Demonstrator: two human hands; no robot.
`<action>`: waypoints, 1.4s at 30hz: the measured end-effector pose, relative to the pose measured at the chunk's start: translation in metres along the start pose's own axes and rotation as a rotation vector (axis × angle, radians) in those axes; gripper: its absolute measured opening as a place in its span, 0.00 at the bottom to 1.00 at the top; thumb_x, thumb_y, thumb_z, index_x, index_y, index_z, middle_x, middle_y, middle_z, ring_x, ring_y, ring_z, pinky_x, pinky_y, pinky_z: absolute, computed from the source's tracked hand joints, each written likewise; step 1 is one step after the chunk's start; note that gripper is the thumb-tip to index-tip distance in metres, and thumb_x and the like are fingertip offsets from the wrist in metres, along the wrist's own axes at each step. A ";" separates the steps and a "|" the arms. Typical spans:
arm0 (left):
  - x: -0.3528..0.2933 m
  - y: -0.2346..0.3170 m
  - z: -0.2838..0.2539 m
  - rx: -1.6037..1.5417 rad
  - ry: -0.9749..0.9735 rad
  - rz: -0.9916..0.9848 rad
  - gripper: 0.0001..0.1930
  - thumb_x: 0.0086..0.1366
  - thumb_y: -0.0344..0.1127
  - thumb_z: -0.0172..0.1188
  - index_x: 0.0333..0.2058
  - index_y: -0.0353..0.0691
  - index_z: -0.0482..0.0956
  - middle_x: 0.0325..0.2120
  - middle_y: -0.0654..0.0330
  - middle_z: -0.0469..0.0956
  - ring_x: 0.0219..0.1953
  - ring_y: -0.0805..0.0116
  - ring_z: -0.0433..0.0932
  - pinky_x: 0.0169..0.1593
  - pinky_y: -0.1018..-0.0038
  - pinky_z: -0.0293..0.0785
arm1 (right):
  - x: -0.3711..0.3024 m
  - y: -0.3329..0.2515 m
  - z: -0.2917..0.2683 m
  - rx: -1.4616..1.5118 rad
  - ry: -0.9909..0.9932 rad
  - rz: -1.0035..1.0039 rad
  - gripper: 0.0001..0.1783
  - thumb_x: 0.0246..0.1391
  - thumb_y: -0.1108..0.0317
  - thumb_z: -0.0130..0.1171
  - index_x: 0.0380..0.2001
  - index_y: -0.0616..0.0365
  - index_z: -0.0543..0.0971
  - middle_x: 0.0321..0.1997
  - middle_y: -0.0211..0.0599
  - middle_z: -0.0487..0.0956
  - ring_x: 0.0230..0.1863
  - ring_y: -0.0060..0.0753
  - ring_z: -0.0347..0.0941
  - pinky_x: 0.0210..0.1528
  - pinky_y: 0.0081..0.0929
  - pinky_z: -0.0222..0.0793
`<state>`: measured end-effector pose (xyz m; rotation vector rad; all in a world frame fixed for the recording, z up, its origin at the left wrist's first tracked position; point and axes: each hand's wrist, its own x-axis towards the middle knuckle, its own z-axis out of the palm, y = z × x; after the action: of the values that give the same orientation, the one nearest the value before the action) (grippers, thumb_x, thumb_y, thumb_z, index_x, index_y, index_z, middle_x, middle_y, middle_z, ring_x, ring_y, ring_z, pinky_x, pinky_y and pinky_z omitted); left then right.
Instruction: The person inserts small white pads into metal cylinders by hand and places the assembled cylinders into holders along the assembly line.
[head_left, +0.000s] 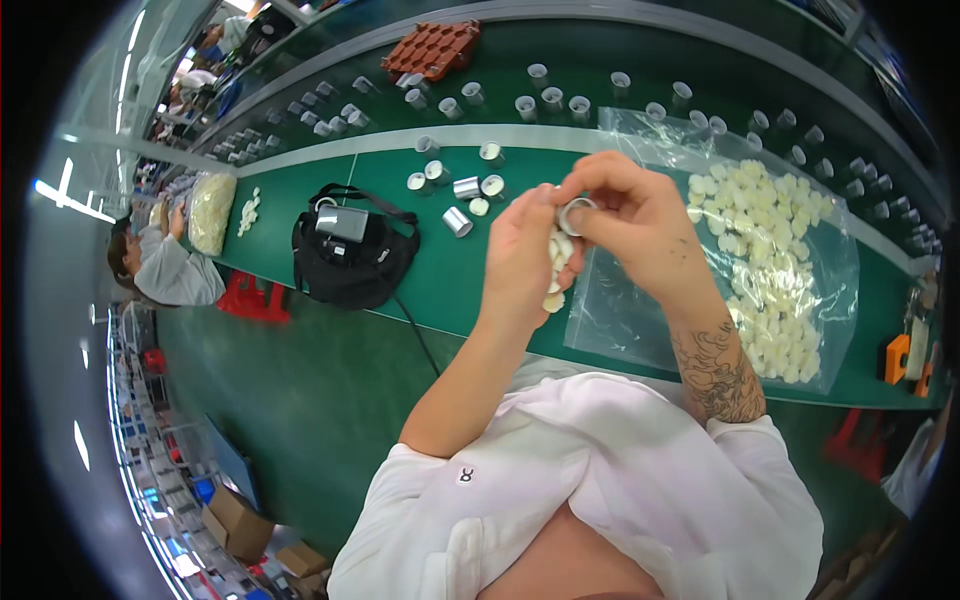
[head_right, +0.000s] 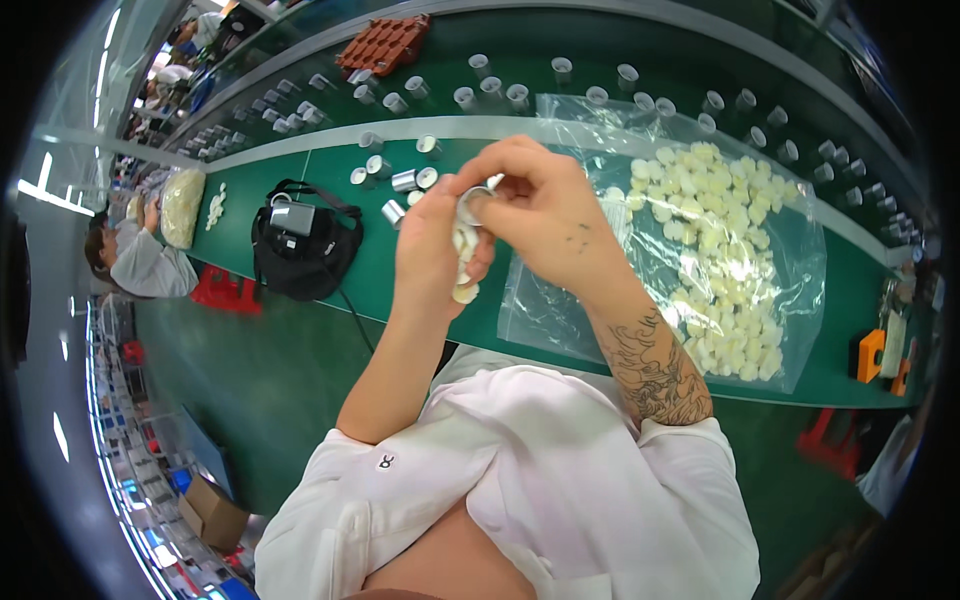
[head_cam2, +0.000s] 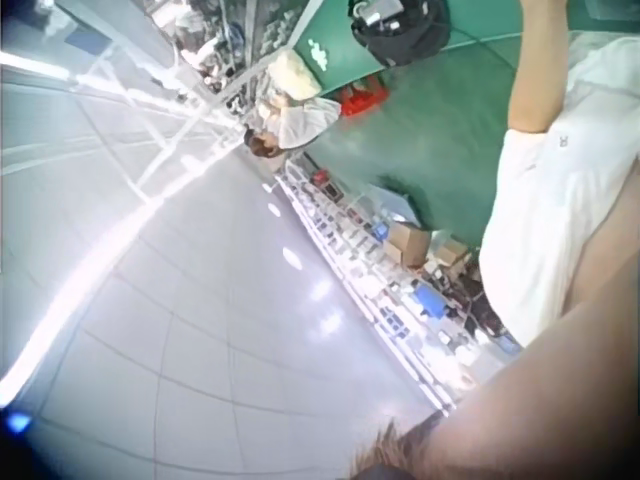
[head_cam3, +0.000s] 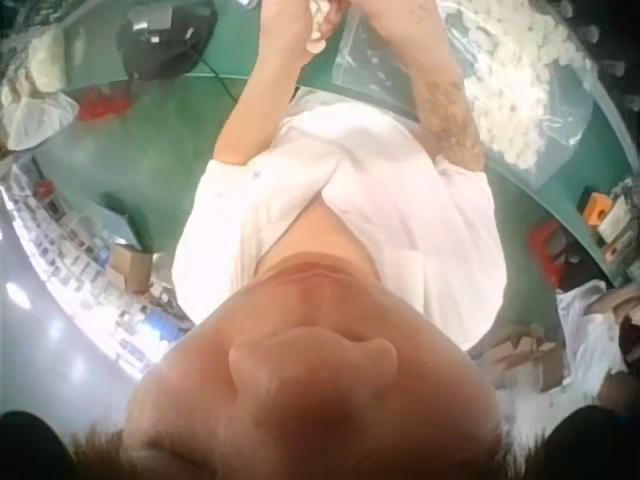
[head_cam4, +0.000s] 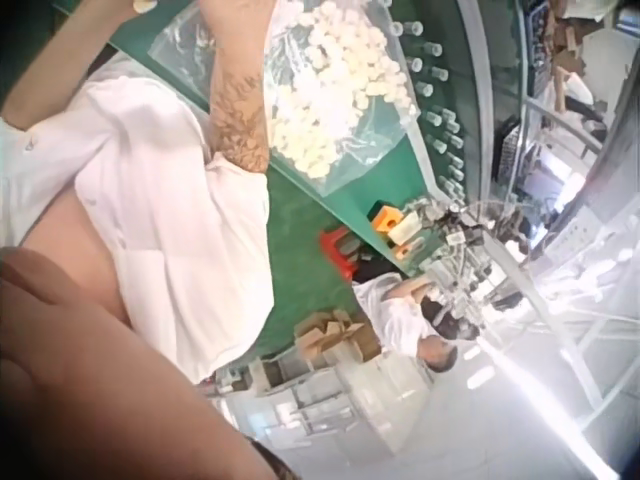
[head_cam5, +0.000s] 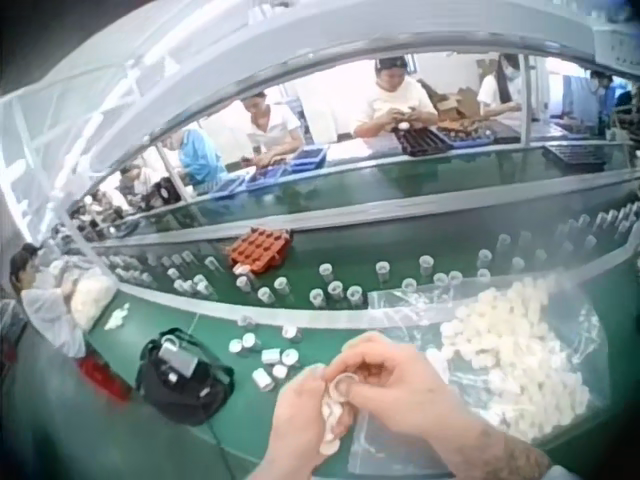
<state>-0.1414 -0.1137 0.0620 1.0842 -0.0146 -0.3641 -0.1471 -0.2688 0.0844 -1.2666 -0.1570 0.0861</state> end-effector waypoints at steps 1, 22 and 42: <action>0.003 0.000 0.002 -0.012 0.009 0.021 0.19 0.78 0.47 0.48 0.43 0.35 0.76 0.21 0.61 0.77 0.15 0.80 0.71 0.16 0.83 0.62 | 0.003 -0.002 -0.003 -0.013 -0.022 -0.002 0.08 0.56 0.83 0.58 0.39 0.68 0.82 0.46 0.35 0.74 0.35 0.25 0.80 0.34 0.22 0.79; 0.149 -0.039 -0.044 -0.785 -0.042 -0.278 0.16 0.74 0.43 0.51 0.27 0.43 0.70 0.12 0.63 0.66 0.10 0.75 0.58 0.16 0.76 0.54 | 0.257 0.088 -0.094 -1.274 0.074 -0.094 0.14 0.54 0.66 0.63 0.43 0.55 0.87 0.34 0.40 0.87 0.34 0.35 0.83 0.43 0.29 0.77; 0.174 -0.042 -0.002 -1.209 0.288 -0.205 0.12 0.72 0.42 0.48 0.29 0.46 0.65 0.19 0.64 0.68 0.20 0.71 0.64 0.30 0.71 0.67 | 0.095 0.037 -0.055 -0.913 -0.003 -0.126 0.20 0.50 0.84 0.65 0.49 0.64 0.83 0.47 0.41 0.80 0.49 0.30 0.78 0.50 0.25 0.76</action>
<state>0.0112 -0.1812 -0.0042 -0.0748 0.5165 -0.3141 -0.0439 -0.2949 0.0396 -2.1607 -0.2968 -0.1090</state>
